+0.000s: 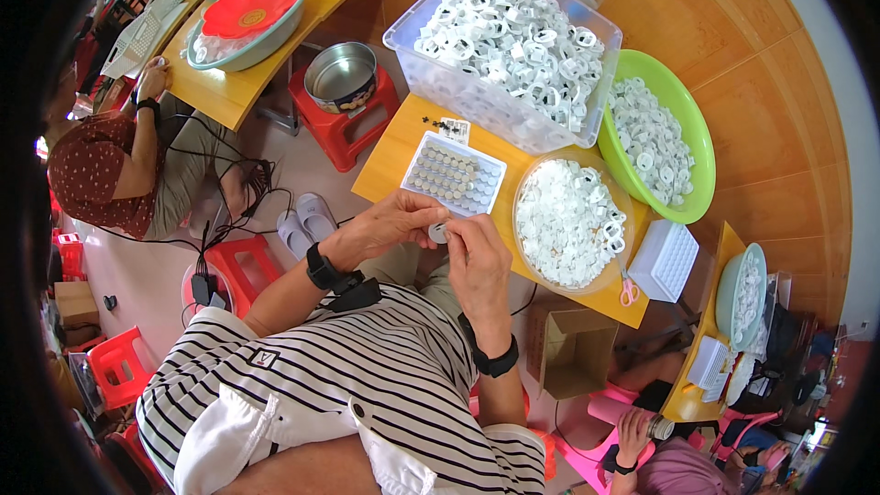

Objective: Sorting and placing small circular shoe manufacturing components into a plastic grid tray.

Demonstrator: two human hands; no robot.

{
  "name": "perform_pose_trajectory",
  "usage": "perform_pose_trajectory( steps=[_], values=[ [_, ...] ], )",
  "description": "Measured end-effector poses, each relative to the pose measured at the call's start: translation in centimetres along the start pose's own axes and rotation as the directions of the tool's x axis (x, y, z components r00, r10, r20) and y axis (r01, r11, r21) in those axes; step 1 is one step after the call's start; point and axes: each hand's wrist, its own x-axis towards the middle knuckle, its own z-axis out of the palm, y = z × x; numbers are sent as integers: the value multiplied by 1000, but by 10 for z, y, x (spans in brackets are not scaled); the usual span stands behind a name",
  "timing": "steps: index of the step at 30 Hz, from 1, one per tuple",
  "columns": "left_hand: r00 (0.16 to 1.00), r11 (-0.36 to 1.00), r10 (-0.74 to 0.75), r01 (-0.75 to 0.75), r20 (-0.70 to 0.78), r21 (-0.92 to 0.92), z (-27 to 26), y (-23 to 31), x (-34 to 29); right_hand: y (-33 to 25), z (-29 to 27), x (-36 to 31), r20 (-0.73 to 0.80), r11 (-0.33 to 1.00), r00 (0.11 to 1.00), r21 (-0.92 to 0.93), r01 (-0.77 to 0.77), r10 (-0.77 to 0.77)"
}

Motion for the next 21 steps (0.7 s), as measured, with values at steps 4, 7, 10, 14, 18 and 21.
perform_pose_trajectory(
  steps=[4,7,10,14,18,21],
  values=[
    [1000,999,-20,20,19,-27,2,3,-3,2,2,-2,-47,1000,999,-1,9,-9],
    [997,992,-27,35,66,-125,1,3,-3,2,1,0,-60,1000,998,18,-10,11],
    [993,973,-26,53,118,-226,-1,4,-6,-2,-3,2,-51,998,998,53,-31,34],
    [988,949,-29,75,150,-307,-3,1,-6,-1,-2,1,-57,1000,998,17,5,-4],
    [988,945,-44,90,151,-315,-4,0,-7,-5,-3,0,-53,999,998,-9,32,-33],
    [990,952,-38,77,133,-297,-4,-4,-4,-4,-4,0,-12,1000,1000,-6,10,-10]
  ],
)
